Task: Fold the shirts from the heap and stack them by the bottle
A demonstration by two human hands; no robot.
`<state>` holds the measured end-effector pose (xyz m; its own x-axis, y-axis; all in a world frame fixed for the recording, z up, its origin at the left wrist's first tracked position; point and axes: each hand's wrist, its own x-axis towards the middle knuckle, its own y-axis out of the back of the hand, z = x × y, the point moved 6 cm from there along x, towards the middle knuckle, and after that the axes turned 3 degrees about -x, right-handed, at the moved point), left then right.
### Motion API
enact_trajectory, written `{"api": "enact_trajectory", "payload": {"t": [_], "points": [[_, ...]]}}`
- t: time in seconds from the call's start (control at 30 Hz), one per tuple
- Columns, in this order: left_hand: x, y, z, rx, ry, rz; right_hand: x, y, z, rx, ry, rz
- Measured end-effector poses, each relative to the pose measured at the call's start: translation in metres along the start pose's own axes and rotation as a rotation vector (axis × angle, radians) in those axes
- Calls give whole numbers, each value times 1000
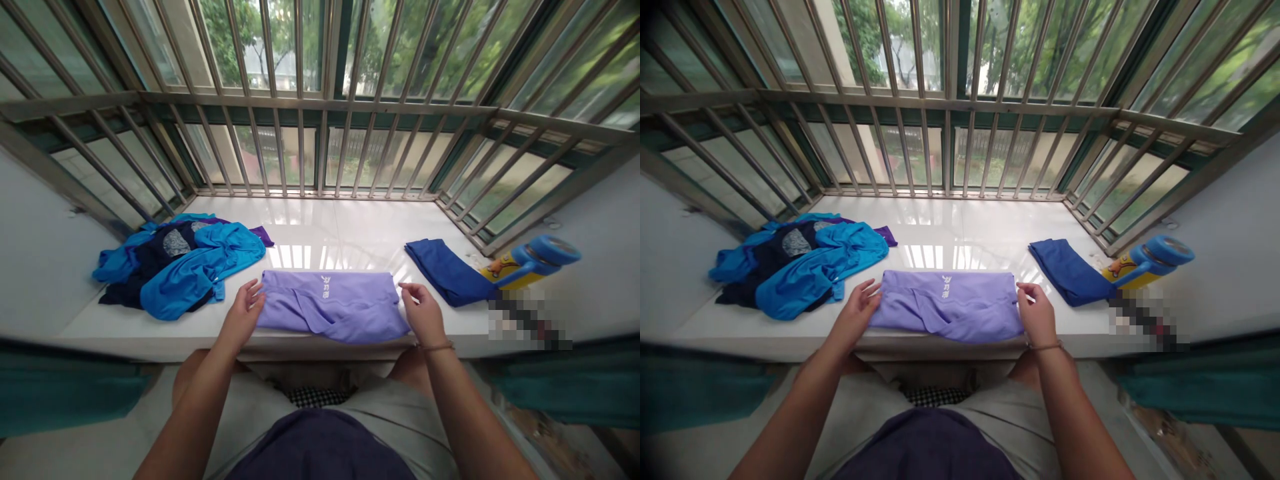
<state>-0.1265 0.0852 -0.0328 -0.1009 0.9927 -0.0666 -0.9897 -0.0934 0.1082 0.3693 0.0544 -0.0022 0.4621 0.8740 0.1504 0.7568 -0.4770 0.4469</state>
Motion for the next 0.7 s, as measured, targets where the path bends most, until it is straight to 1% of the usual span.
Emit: {"api": "enact_trajectory", "payload": {"t": [0.07, 0.13, 0.17, 0.2, 0.23, 0.27, 0.33, 0.43, 0.5, 0.6, 0.7], "points": [[0, -6, 5, 260, -161, -88, -11, -13, -17, -220, 257, -202], [0, -14, 9, 467, -288, -227, -31, -28, -31, -328, 501, -439], [1, -18, 10, 538, -331, -292, -40, -35, -36, -373, 593, -540], [4, -22, 11, 590, -362, -347, -47, -40, -39, -421, 655, -620], [9, -24, 11, 633, -384, -391, -50, -44, -41, -475, 688, -675], [15, -26, 12, 675, -397, -422, -51, -47, -40, -532, 701, -703], [30, -27, 12, 754, -409, -448, -45, -47, -37, -635, 685, -723], [48, -23, 14, 823, -397, -453, -32, -38, -28, -743, 619, -736], [56, -20, 14, 857, -365, -469, -27, -30, -21, -797, 577, -762], [57, -18, 15, 914, -342, -529, -30, -19, -16, -848, 580, -810], [45, -19, 19, 925, -419, -583, -41, -7, -20, -889, 645, -803]]}}
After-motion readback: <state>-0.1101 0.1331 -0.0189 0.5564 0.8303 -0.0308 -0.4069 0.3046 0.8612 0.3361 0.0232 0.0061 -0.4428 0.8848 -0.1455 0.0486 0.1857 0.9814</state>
